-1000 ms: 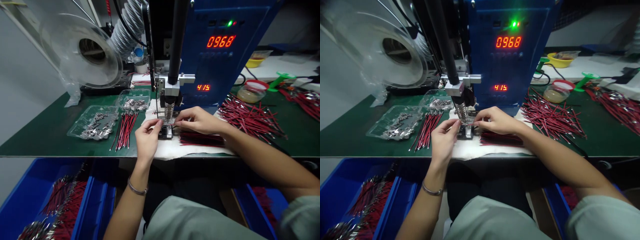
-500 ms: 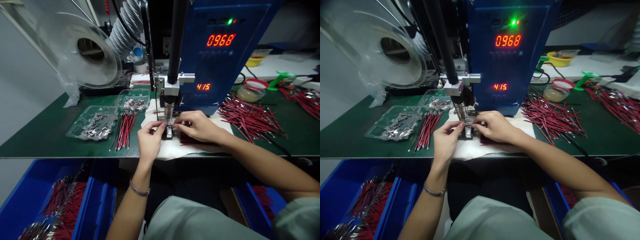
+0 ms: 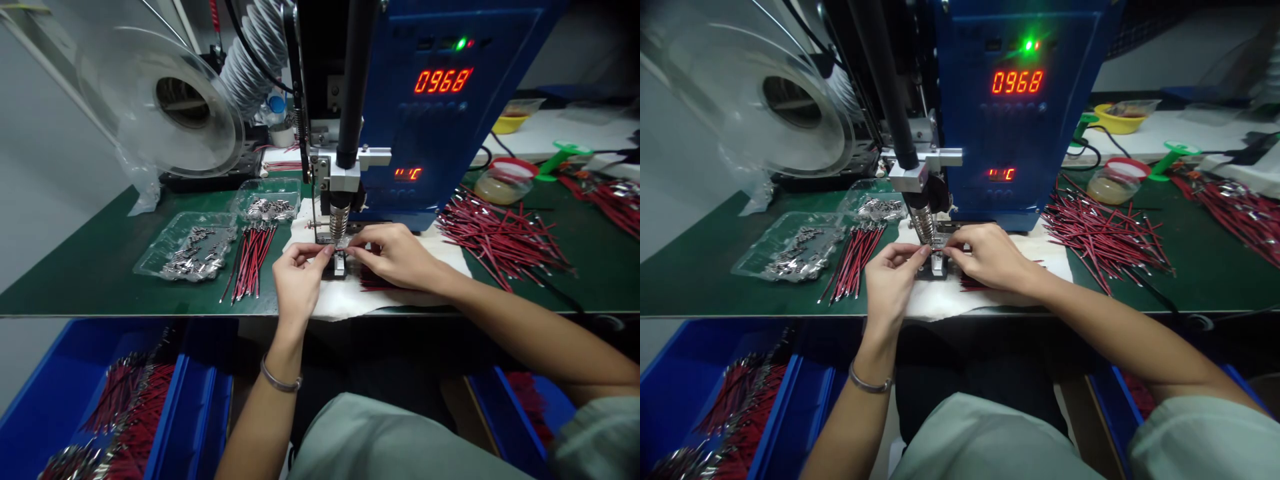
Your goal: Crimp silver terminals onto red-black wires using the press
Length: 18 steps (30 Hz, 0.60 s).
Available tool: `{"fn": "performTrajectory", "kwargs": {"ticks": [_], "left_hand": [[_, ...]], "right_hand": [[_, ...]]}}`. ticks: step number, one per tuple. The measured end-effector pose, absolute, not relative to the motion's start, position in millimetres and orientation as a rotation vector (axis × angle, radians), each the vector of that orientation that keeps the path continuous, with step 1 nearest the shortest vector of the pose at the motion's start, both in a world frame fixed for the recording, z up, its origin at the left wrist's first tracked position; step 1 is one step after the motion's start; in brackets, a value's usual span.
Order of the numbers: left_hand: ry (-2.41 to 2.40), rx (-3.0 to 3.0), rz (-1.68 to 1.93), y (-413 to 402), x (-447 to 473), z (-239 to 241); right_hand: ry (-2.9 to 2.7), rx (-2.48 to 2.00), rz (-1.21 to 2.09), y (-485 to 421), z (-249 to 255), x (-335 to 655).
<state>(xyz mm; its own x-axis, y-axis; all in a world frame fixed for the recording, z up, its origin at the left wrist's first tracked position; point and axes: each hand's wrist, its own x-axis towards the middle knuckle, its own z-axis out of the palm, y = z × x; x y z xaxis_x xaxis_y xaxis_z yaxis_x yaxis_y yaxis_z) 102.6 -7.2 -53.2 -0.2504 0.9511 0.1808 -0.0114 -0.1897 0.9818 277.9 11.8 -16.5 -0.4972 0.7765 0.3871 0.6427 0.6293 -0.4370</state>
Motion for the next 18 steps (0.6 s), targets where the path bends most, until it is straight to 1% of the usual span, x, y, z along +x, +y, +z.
{"fn": "performTrajectory", "kwargs": {"ticks": [18], "left_hand": [[1.292,1.189,1.560,-8.2,101.2,-55.1]], "right_hand": [[-2.216,-1.146,0.410,9.7,-16.3,273.8]]}}
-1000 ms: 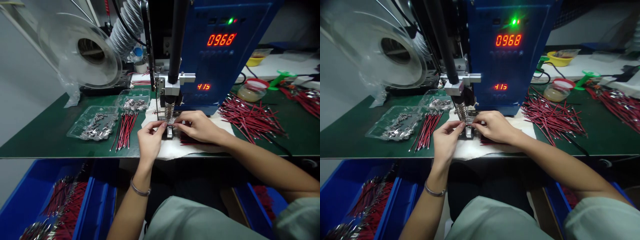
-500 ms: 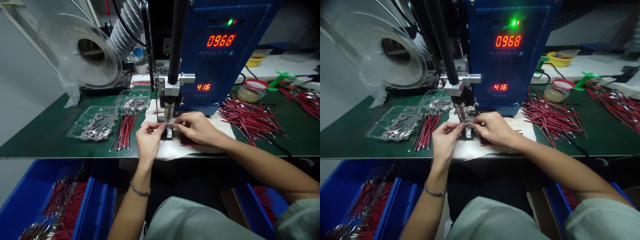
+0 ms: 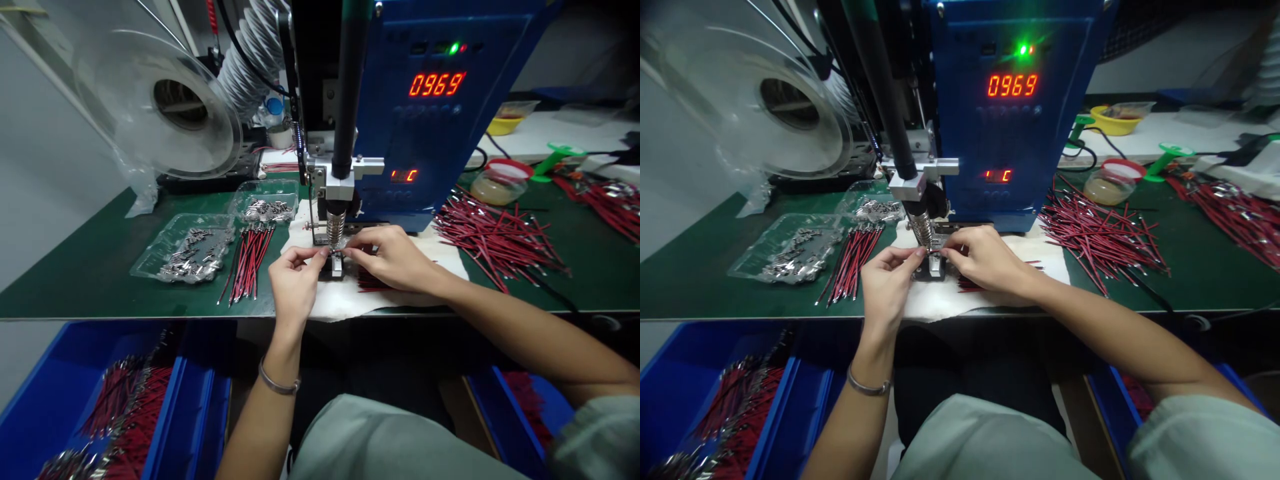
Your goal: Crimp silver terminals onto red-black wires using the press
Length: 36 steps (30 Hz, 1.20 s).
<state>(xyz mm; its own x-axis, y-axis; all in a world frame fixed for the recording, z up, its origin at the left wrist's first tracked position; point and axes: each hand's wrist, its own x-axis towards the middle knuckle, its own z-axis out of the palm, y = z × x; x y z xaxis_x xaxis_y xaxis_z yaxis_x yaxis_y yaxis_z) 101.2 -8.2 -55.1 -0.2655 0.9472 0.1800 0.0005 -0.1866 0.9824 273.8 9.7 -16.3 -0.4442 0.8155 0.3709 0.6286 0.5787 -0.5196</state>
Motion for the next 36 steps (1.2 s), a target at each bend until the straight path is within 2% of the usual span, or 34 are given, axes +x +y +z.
{"fn": "performTrajectory", "kwargs": {"ticks": [36], "left_hand": [[1.305,1.145,1.519,-11.6,102.5,-49.8]], "right_hand": [[-2.207,-1.141,0.379,8.7,-16.0,273.3]]}}
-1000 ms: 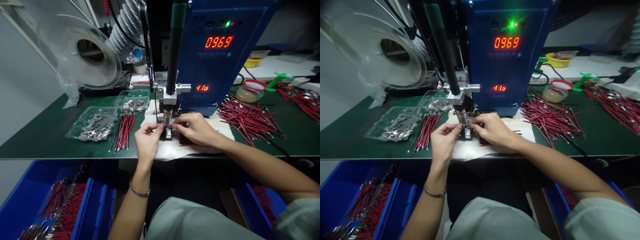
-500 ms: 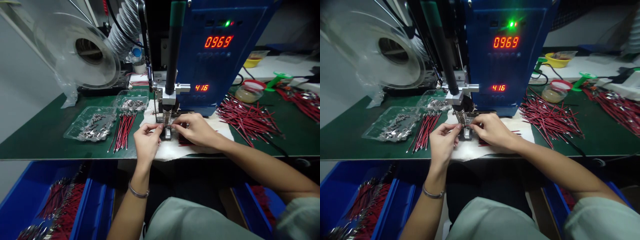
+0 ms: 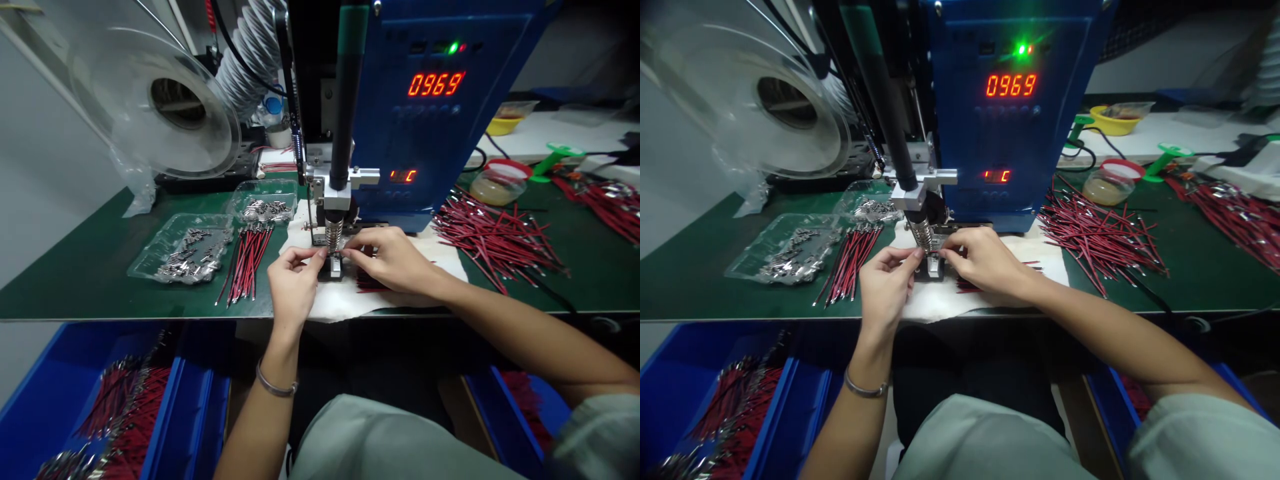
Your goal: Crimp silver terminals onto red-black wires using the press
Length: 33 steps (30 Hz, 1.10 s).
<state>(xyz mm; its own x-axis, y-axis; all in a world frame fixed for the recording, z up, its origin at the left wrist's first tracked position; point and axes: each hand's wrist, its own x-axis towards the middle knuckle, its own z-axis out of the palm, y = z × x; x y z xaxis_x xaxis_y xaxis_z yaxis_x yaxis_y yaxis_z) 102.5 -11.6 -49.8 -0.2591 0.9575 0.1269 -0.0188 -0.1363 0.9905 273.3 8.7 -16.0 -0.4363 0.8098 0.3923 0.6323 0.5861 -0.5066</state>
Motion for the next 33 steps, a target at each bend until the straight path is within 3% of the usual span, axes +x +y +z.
{"fn": "performTrajectory", "kwargs": {"ticks": [26,33], "left_hand": [[1.263,1.188,1.527,-8.8,100.6,-53.6],[1.245,1.213,1.525,-22.5,92.2,-51.4]], "right_hand": [[-2.185,-0.994,0.281,8.4,-17.3,277.0],[-2.410,-0.927,0.327,7.3,-2.0,287.9]]}}
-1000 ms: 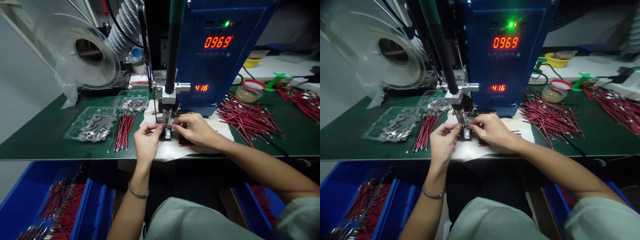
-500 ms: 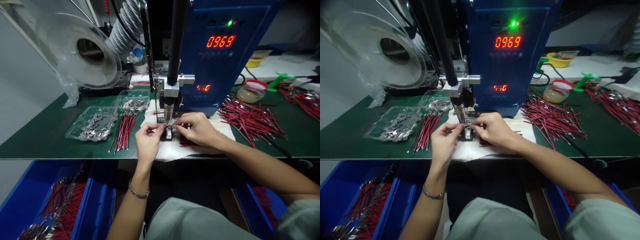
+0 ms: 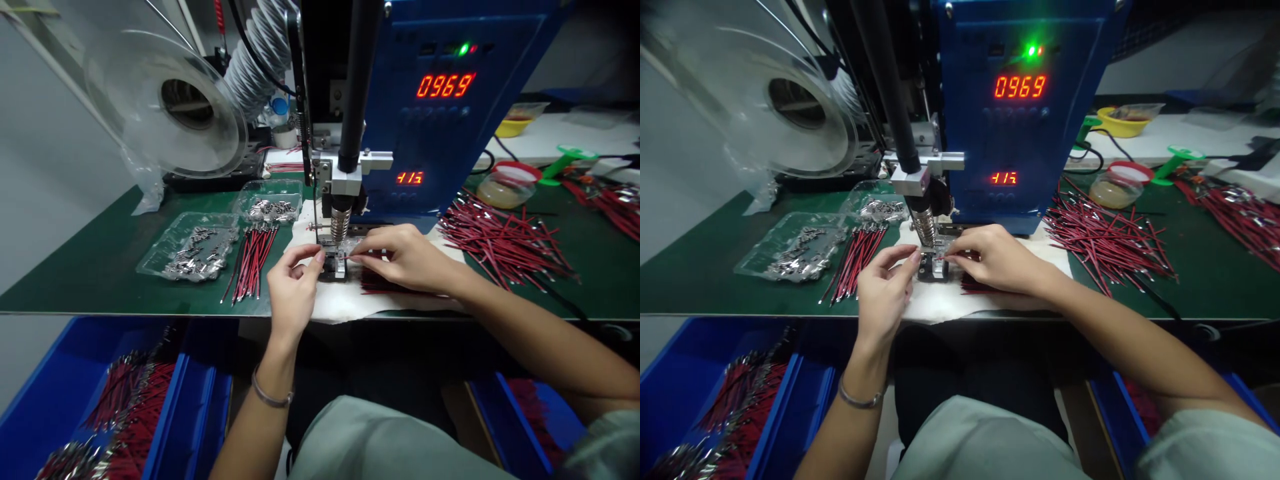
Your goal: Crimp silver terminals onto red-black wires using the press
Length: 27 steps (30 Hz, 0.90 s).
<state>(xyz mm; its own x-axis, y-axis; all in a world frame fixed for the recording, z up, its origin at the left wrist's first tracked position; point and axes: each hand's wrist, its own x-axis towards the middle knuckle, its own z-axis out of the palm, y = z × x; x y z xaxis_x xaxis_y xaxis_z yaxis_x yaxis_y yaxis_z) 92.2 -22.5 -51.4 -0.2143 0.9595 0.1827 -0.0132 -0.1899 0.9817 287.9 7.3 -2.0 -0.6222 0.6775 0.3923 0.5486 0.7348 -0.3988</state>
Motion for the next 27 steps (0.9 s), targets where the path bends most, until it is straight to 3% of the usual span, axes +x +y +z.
{"fn": "performTrajectory", "kwargs": {"ticks": [5,12,16,20,24,27], "left_hand": [[1.495,1.466,1.586,-15.7,47.2,-30.7],[1.742,1.992,1.369,69.5,-1.5,10.3],[1.830,2.164,1.190,105.5,1.9,7.9],[1.941,2.290,0.988,125.5,1.9,-7.2],[2.068,2.352,0.795,117.9,3.8,3.4],[2.068,2.395,0.999,70.9,4.0,18.4]], "right_hand": [[-2.453,-0.957,0.339,-16.0,16.3,310.5],[-2.277,-1.157,0.304,-50.9,5.3,344.3],[-2.092,-1.437,0.225,-58.9,-2.2,364.7],[-1.873,-1.747,-0.057,-55.1,-0.1,391.1],[-1.775,-1.925,-0.248,-33.9,5.9,418.1],[-1.761,-2.063,-0.275,-14.6,5.2,431.4]]}}
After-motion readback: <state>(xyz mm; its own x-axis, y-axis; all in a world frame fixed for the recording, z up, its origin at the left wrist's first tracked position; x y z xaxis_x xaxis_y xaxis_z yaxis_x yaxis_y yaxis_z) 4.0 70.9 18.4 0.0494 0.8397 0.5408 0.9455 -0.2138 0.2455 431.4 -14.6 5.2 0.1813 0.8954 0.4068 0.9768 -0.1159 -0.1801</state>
